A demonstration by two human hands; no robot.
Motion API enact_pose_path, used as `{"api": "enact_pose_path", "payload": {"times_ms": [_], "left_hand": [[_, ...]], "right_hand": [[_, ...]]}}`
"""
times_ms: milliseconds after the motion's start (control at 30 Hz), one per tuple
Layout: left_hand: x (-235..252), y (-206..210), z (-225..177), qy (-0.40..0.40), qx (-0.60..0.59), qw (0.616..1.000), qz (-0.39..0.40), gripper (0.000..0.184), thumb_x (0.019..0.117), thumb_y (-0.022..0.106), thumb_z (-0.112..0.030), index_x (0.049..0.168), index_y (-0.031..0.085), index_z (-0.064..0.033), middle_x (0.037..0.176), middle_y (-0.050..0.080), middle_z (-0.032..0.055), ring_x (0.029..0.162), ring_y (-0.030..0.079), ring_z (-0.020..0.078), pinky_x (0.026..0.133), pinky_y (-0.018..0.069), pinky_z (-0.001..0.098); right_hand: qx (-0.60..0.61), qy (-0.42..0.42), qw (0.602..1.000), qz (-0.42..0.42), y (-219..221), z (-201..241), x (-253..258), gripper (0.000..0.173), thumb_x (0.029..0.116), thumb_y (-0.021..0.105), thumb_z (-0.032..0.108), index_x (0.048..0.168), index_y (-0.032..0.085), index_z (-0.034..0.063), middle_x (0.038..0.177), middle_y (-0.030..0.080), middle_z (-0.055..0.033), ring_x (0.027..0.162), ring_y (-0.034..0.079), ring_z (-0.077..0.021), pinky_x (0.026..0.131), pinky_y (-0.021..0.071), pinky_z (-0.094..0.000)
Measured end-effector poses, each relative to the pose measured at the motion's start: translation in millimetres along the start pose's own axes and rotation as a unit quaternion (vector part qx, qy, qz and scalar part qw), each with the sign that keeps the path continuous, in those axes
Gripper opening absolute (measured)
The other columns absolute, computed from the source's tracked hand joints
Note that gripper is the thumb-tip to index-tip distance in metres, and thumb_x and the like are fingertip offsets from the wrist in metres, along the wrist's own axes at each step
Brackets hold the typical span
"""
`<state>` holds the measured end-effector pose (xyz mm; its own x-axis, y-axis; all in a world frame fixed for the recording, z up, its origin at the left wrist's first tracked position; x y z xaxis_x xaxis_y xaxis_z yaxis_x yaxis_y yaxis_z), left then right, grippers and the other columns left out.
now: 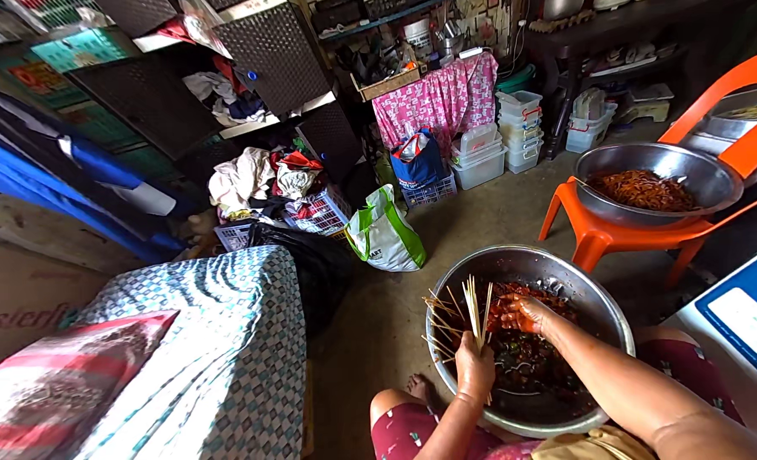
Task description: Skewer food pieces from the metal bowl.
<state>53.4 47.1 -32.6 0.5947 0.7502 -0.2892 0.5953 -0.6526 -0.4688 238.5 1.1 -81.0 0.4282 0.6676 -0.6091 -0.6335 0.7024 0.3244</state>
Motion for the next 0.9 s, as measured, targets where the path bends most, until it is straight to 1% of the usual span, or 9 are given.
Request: {"api": "enact_pose_path", "payload": {"times_ms": [67,167,300,400,500,600,767,833,900], "left_hand": [[0,0,1,0.0,-0.003,1.0,0.001,0.024,0.0969,0.06,-0.005,0.119,0.057,0.0024,0.086,0.064,0.0162,0.067,0.065,0.0252,0.067,0.0581,0.0447],[0,0,2,0.0,-0.01,1.0,-0.003,0.023,0.0975,0.06,-0.007,0.118,0.057,0.0023,0.085,0.064,0.0157,0.066,0.065,0.0247,0.066,0.0581,0.044],[1,0,3,0.002,-0.021,1.0,-0.006,0.023,0.0994,0.06,-0.01,0.119,0.058,0.0013,0.083,0.064,0.0144,0.064,0.065,0.0234,0.065,0.0584,0.0428],[1,0,4,0.004,-0.026,1.0,-0.008,0.022,0.0998,0.06,-0.011,0.119,0.058,0.0012,0.081,0.063,0.0136,0.062,0.064,0.0223,0.063,0.0584,0.0419],[1,0,4,0.003,-0.029,1.0,-0.007,0.021,0.1,0.06,-0.011,0.117,0.058,0.0013,0.08,0.063,0.0129,0.062,0.064,0.0221,0.063,0.0583,0.0414],[0,0,4,0.005,-0.032,0.999,-0.005,0.02,0.1002,0.06,-0.011,0.116,0.058,0.0009,0.079,0.063,0.0126,0.061,0.064,0.0216,0.062,0.0582,0.0408],[1,0,5,0.002,-0.049,0.999,-0.005,0.022,0.1007,0.059,-0.011,0.118,0.057,0.0011,0.077,0.062,0.0119,0.06,0.063,0.0215,0.061,0.0577,0.0405],[1,-3,2,0.015,-0.045,0.999,-0.021,0.025,0.1003,0.06,-0.011,0.121,0.058,0.0019,0.078,0.064,0.0123,0.061,0.064,0.0216,0.062,0.0583,0.0408],[-4,-6,0,0.023,-0.041,0.998,-0.038,0.028,0.0995,0.06,-0.009,0.124,0.057,0.0039,0.083,0.066,0.0141,0.064,0.066,0.0225,0.064,0.0586,0.042]], "right_hand": [[-0.003,0.0,1.0,0.017,0,0,1,0.036,0.1056,0.035,-0.002,0.139,0.048,0.0023,0.097,0.061,-0.0128,0.07,0.062,-0.0204,0.068,0.0564,-0.038],[0.015,0.015,1.0,0.017,-1,-3,4,0.028,0.1061,0.036,0.002,0.129,0.052,0.0006,0.095,0.062,-0.0126,0.071,0.063,-0.0214,0.068,0.0574,-0.0382],[0.035,0.03,0.999,0.022,-4,-11,15,0.023,0.107,0.039,0.011,0.122,0.053,0.0011,0.098,0.065,-0.0147,0.073,0.065,-0.0237,0.069,0.0578,-0.0407],[0.01,0.025,1.0,0.012,-5,-11,16,0.024,0.1082,0.042,0.012,0.127,0.051,0.0009,0.102,0.064,-0.0158,0.076,0.065,-0.0248,0.07,0.0582,-0.042],[-0.03,0.011,0.999,-0.022,-3,-7,9,0.028,0.1072,0.043,0.006,0.134,0.047,-0.0003,0.103,0.06,-0.0172,0.077,0.064,-0.0257,0.07,0.0581,-0.0426],[-0.071,0.001,0.996,-0.045,-2,-6,7,0.032,0.1049,0.042,0.0,0.137,0.044,-0.0017,0.104,0.06,-0.0187,0.076,0.065,-0.026,0.068,0.0586,-0.0423],[-0.096,-0.026,0.993,-0.062,-3,-2,5,0.032,0.1052,0.039,-0.002,0.137,0.044,-0.0017,0.107,0.063,-0.0192,0.076,0.067,-0.0256,0.067,0.0595,-0.0422],[-0.146,-0.047,0.986,-0.067,-4,10,0,0.036,0.105,0.041,0.0,0.141,0.044,-0.002,0.113,0.065,-0.0196,0.081,0.069,-0.0249,0.072,0.0604,-0.0413],[-0.235,-0.069,0.966,-0.077,-8,20,-4,0.038,0.1029,0.047,0.001,0.141,0.048,-0.0038,0.118,0.064,-0.0209,0.088,0.069,-0.0251,0.079,0.0595,-0.0406]]}}
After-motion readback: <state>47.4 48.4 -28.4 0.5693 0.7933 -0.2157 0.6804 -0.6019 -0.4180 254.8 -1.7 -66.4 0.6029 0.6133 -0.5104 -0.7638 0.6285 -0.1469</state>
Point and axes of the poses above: each hand's wrist, its own x-axis towards the middle knuckle, its own y-axis out of the palm, z = x × y, the point moved 6 cm from there along x, towards the middle knuckle
